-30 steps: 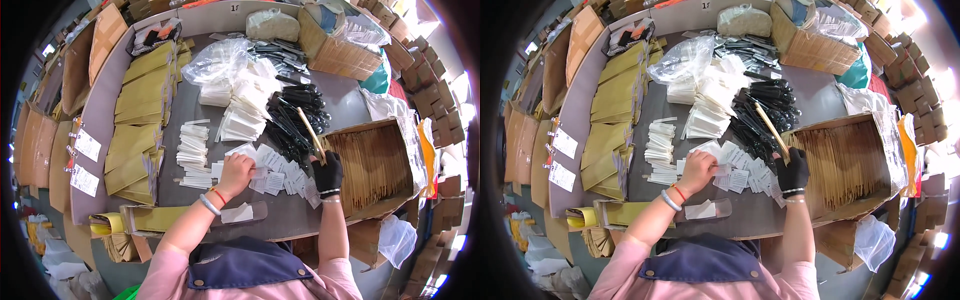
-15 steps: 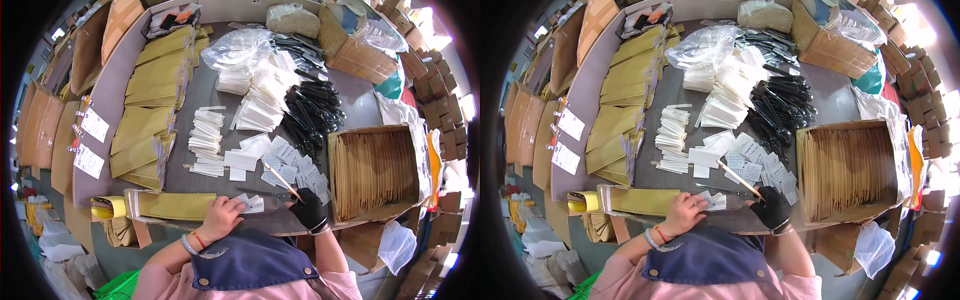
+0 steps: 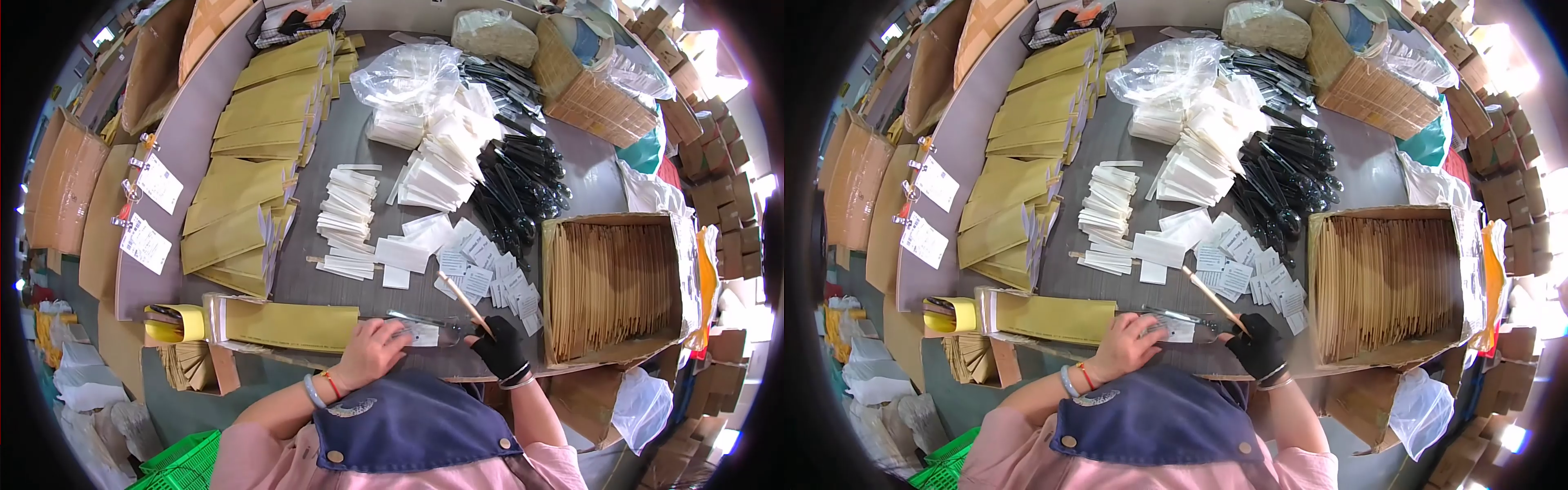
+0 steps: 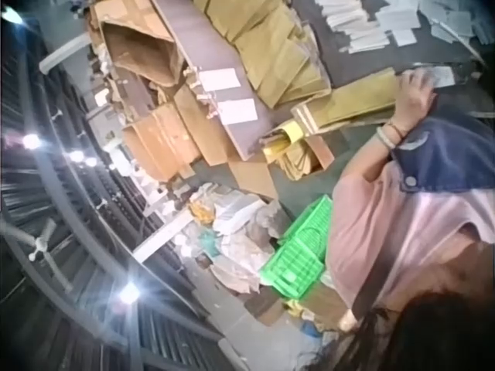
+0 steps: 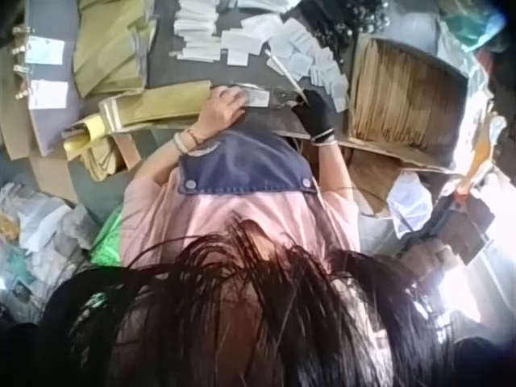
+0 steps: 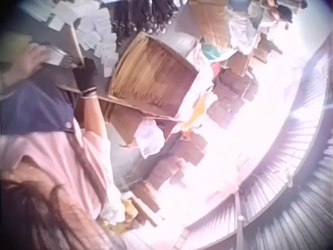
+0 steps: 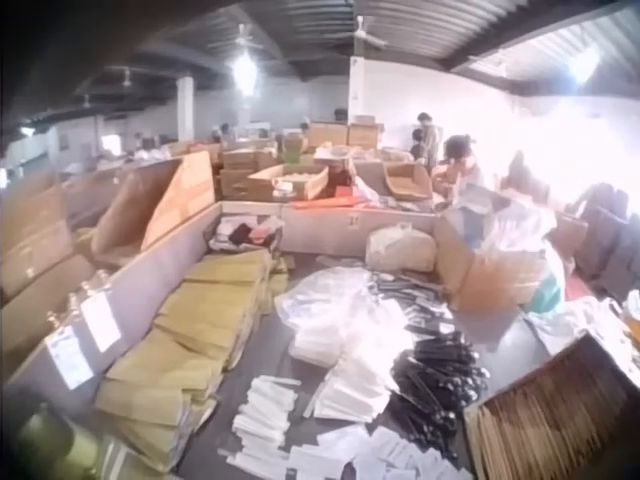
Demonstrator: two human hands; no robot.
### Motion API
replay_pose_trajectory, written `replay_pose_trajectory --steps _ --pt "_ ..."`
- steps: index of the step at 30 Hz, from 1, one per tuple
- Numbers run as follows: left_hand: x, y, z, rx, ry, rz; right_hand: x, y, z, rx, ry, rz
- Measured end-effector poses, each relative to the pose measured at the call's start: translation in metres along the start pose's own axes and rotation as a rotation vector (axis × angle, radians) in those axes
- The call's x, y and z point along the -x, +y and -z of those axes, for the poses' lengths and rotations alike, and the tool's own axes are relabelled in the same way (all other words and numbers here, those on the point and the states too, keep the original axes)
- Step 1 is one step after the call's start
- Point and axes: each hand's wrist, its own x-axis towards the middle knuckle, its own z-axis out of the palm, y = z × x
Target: Manual assembly and packaging of wooden sticks into paper sleeves on a production line.
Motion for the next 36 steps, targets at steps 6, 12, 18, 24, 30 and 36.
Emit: replay_pose_trajectory --steps 6,12,18,24,30,36 --pt "-0.005 -0.007 -0.004 0.106 0.017 0.101 0.005 0.005 -0.011 -0.146 0.015 -0.145" --pt "-0.009 -0.005 -0.001 0.063 -0.037 -0.001 -0.009 0.002 -0.027 -0.039 -0.022 -0.160" --pt "0.008 -0.001 0.011 -0.061 -0.062 -0.023 -0.007 -0.007 -0.008 0.045 -0.051 -0.054" --pt "0.020 -0.007 0.023 -0.098 -0.143 0.039 -0.013 -0.004 -0.028 0.203 -0.049 0.078" --pt "0.038 -0.027 0.044 -0.059 -0.169 0.113 -0.026 -0.037 -0.040 0.382 -0.053 0.299" --pt "0.031 -0.050 0.059 0.023 -0.161 0.246 -0.024 -0.021 -0.027 0.626 -0.142 0.496"
